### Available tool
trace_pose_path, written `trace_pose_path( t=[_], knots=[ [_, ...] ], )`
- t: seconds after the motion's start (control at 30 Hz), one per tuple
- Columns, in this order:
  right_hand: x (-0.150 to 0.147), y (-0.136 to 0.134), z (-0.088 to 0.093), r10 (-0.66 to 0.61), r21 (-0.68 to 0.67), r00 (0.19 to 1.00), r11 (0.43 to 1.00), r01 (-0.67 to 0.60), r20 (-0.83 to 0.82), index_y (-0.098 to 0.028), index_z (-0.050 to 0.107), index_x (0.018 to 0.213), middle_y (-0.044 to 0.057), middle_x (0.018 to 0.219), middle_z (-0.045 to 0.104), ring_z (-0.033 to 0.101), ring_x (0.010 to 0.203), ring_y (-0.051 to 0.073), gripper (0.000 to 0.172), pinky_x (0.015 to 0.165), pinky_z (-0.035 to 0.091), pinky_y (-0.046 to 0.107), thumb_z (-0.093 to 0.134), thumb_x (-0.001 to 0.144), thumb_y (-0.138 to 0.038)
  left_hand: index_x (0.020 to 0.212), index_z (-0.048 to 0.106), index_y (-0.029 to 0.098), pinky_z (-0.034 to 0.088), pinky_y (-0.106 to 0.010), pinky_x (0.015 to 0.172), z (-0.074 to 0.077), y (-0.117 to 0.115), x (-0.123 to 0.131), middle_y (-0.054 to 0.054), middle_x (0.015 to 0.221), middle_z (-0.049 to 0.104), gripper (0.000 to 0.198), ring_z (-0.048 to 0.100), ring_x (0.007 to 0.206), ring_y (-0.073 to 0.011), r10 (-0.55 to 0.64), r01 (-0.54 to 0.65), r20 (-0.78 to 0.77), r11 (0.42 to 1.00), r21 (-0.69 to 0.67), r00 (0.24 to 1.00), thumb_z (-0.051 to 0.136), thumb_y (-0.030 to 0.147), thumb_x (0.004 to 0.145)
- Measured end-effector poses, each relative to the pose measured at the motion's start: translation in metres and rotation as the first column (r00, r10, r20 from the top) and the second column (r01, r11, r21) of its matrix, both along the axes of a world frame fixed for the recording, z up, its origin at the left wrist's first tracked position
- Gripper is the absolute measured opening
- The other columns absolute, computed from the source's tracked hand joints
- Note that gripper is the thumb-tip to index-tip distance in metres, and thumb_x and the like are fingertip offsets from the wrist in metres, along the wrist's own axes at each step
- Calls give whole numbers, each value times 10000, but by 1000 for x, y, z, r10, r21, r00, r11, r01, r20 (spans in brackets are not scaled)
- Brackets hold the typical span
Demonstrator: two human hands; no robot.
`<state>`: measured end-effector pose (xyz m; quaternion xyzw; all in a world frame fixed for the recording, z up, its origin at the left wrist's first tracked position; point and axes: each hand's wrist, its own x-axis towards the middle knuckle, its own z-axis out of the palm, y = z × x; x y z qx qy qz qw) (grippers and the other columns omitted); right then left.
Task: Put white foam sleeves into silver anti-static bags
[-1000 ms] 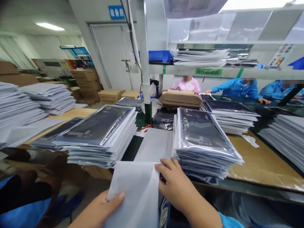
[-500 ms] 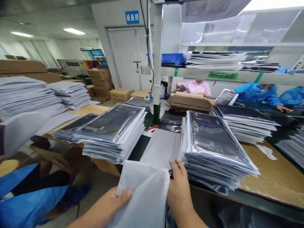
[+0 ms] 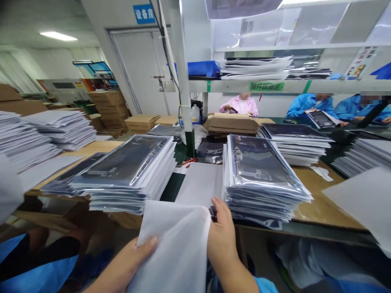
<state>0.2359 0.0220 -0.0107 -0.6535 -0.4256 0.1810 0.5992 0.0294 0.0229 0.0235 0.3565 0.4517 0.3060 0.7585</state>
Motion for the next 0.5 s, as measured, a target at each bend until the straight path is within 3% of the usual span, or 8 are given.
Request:
trace_pose_path(
  t=[0.1, 0.17, 0.2, 0.27, 0.37, 0.43, 0.5],
  knots=[
    [-11, -1, -5, 72, -136, 951, 984, -118, -299, -158, 590, 1106, 113, 1115, 600, 573, 982, 282, 512, 840, 476, 401, 610, 644, -378, 1079, 578, 99, 497, -368, 707, -5, 2, -1, -123, 871, 701, 492, 645, 812, -281, 54, -53, 9, 995, -83, 999, 653, 396, 694],
    [-9, 0, 2, 138, -157, 944, 969, -191, -299, -159, 581, 1128, 104, 1092, 618, 576, 983, 270, 495, 868, 459, 394, 588, 682, -373, 1091, 571, 100, 499, -378, 716, -8, 2, -3, -129, 895, 698, 487, 640, 844, -291, 64, -63, 5, 993, -100, 998, 650, 382, 701],
    [-5, 2, 8, 195, -162, 958, 959, -231, -212, -156, 580, 1135, 105, 1080, 625, 575, 986, 267, 469, 882, 449, 399, 567, 709, -351, 1088, 574, 99, 498, -380, 724, -8, 2, -3, -132, 908, 696, 488, 636, 862, -295, 63, -63, -1, 994, -92, 998, 654, 381, 697],
    [7, 5, 22, 317, -189, 942, 937, -292, 114, -147, 588, 1132, 128, 1110, 607, 555, 1020, 281, 401, 909, 419, 426, 521, 749, -245, 1072, 591, 100, 493, -376, 750, -9, 1, -4, -133, 929, 692, 495, 624, 899, -300, 48, -49, -19, 997, -58, 999, 672, 387, 678],
    [25, 12, 43, 343, -196, 757, 939, -282, 556, -132, 630, 1071, 183, 1234, 503, 503, 1079, 317, 373, 918, 392, 458, 488, 728, -88, 1042, 621, 102, 479, -370, 788, -7, 1, -4, -134, 937, 690, 499, 606, 936, -305, -1, 1, -38, 1000, 2, 999, 689, 407, 653],
    [32, 13, 54, 356, -203, 691, 933, -296, 628, -122, 655, 1011, 187, 1144, 566, 541, 1014, 302, 335, 878, 422, 429, 490, 725, -64, 1029, 633, 106, 472, -376, 802, -6, 2, -3, -135, 936, 690, 501, 601, 943, -309, -27, 28, -45, 999, 26, 999, 687, 426, 648],
    [34, 13, 60, 419, -243, 698, 907, -343, 580, -128, 664, 976, 144, 954, 651, 589, 898, 271, 292, 809, 459, 388, 501, 736, -96, 1017, 642, 107, 470, -379, 802, -5, 2, -3, -137, 939, 689, 508, 599, 941, -312, -43, 46, -55, 998, 40, 998, 687, 443, 639]
  ],
)
